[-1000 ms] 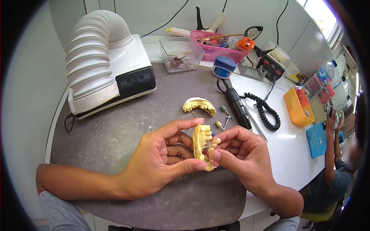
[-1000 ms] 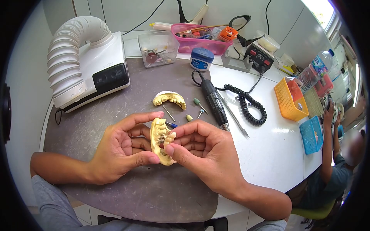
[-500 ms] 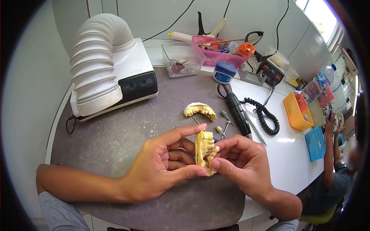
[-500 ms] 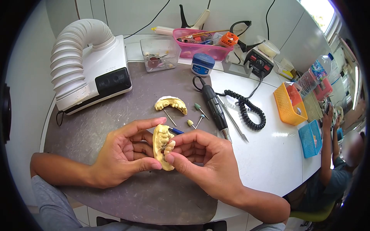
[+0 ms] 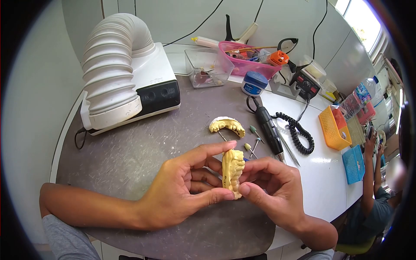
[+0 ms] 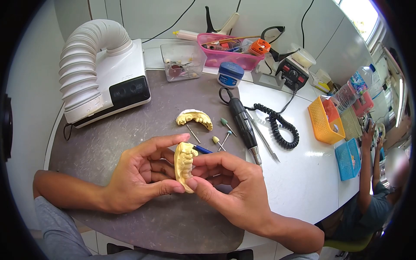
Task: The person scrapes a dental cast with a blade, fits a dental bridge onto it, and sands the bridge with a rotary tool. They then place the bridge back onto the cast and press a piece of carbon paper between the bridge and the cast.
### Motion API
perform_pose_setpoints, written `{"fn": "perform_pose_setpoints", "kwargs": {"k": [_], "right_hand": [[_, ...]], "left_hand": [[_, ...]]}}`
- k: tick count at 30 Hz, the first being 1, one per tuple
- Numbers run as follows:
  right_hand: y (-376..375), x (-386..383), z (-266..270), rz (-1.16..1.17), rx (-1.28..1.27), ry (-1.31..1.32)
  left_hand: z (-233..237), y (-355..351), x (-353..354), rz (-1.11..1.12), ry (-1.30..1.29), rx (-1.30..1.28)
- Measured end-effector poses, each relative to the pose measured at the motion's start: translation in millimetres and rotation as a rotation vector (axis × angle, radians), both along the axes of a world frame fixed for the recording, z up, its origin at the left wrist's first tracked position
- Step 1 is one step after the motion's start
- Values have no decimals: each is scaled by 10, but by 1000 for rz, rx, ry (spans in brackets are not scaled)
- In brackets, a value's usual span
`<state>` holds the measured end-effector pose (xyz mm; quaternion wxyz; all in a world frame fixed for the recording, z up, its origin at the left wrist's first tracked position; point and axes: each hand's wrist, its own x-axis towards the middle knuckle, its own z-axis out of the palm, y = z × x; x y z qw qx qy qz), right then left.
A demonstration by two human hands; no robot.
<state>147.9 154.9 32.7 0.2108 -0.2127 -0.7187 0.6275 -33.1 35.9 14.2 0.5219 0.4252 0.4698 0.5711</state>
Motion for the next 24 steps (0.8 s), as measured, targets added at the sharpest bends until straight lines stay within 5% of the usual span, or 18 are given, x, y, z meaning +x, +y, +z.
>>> {"fn": "perform_pose_setpoints", "kwargs": {"k": [24], "right_hand": [[-2, 32, -3, -31, 41, -13]], "left_hand": [[-31, -9, -6, -30, 53, 37]]}}
